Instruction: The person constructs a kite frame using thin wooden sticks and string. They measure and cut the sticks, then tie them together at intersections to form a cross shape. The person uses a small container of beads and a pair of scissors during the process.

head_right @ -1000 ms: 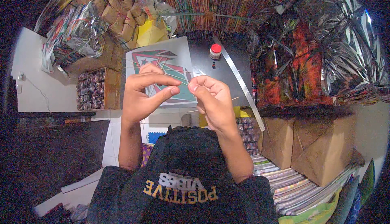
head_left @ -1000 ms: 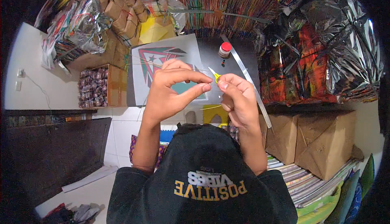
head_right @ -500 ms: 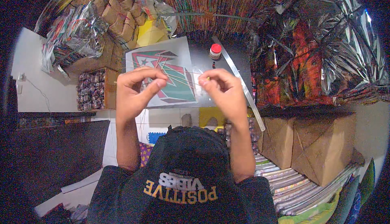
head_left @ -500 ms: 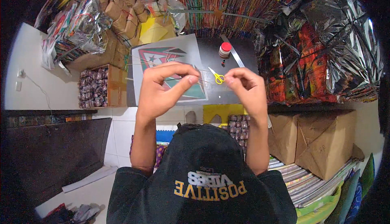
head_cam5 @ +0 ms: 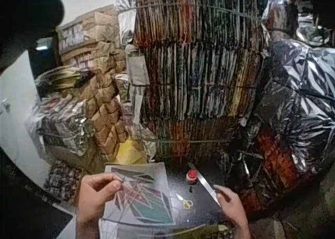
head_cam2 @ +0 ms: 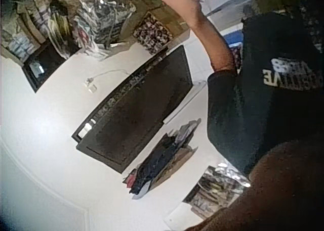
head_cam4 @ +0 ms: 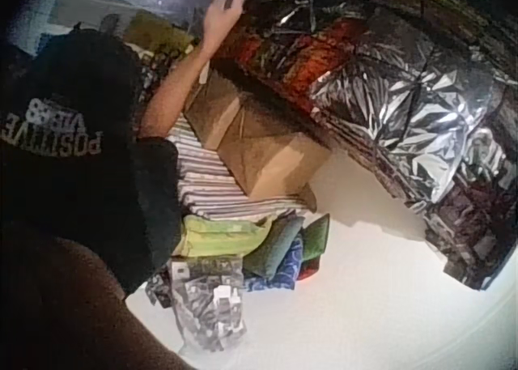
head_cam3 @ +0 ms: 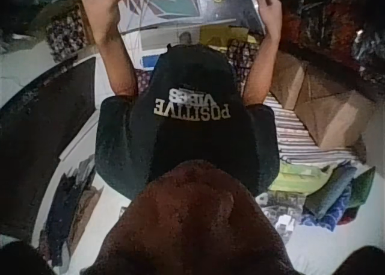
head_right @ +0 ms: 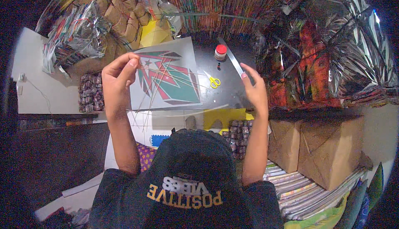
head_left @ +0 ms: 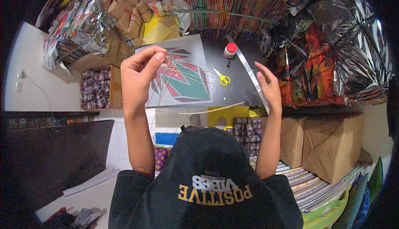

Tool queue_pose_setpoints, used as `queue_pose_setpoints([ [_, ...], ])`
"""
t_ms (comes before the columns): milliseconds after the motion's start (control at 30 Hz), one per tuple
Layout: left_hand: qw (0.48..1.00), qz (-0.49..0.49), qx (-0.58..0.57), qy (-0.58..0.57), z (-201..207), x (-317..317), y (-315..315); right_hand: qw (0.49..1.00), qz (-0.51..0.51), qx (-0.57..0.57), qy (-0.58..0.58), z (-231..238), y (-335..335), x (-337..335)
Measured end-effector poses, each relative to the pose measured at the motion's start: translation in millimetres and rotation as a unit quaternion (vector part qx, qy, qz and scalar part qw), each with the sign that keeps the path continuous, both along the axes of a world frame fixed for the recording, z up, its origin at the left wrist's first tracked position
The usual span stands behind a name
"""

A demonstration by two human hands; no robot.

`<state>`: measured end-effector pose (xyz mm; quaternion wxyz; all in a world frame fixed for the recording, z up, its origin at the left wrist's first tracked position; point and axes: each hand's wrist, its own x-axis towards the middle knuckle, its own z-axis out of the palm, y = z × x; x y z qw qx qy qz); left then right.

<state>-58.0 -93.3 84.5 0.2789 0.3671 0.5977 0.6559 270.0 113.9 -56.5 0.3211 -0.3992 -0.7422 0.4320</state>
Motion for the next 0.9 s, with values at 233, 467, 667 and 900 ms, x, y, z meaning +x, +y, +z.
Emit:
queue_pose_setpoints([
  [233,0.998,0.015,0.026,-0.062,-8,-16,6,0.927,0.15,-0.262,0.223,-16,-31,-15],
  [467,0.993,0.053,0.032,-0.098,-15,-30,6,0.847,0.198,-0.411,0.272,-10,-49,-12],
  [667,0.99,0.09,0.008,-0.109,-23,-34,11,0.883,0.127,-0.385,0.238,-21,-51,-4],
  [900,0.988,0.083,-0.019,-0.128,-45,-45,9,0.895,0.064,-0.353,0.267,-15,-52,1],
])
